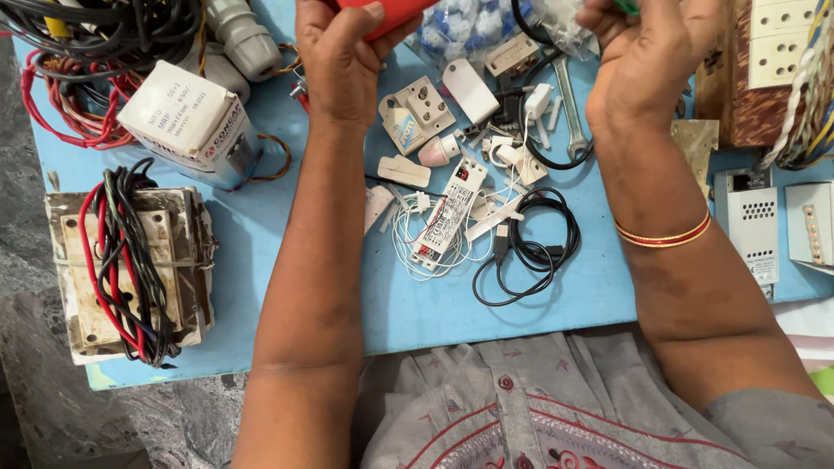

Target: The person handles a power adapter, a small white box, and a red case containing metal bits. They pick up a plastic bag of blue and white connectors and move various wires on a table.

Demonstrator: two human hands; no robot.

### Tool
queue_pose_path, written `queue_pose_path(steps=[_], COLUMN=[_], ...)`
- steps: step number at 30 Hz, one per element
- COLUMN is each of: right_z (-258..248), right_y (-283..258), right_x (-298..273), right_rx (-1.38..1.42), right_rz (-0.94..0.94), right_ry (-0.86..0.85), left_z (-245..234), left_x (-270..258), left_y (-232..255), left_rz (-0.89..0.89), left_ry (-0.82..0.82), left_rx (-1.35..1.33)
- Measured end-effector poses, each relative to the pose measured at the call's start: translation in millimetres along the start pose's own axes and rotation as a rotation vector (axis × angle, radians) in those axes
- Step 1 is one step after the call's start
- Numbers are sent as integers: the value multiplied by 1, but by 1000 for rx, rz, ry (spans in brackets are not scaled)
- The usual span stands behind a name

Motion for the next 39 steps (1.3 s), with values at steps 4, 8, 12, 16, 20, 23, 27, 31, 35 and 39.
queue_pose_path(steps=[4, 8, 12, 16, 20, 23, 27, 31, 35, 39], right_z=[11, 28, 30, 29, 18, 1, -15, -4, 2, 8], right_y=[-7, -11, -14, -15, -1, 20, 28, 19, 11, 12], right_x=[-1, -1, -4, -2, -5, -5, -7, -6, -11, -13], right_rx=[90, 129, 54, 91, 35, -107, -224, -818, -1414, -1564], right_rz=[50, 149, 180, 208, 263, 223, 188, 24, -132, -97], right_ry=[-113, -217, -208, -205, -194, -223, -217, -285, -405, -441], left_z=[0, 9, 31, 64, 91, 103, 102, 98, 96, 95], left_x=[0, -6, -11, -10, -9, -11, -16, -18, -14, -13], left_y=[-14, -22, -7, 12, 31, 21, 13, 10, 13, 20], left_rz=[-133, -35, 199, 233, 201, 154, 117, 90, 76, 103], left_ry=[-10, 18, -65, -166, -671, -827, -847, -868, -887, -861], left_rx=[135, 889, 1306, 1524, 1322, 1390, 1459, 1553, 1507, 1497])
Point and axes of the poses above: each hand's wrist, its own x-axis towards the middle knuckle, its own z-axis out of the palm, y = z × x, the point moved 2 cm from there along x, towards the middle knuckle, and after that the axes turned 12 degrees about -y, right-handed, at the moved point
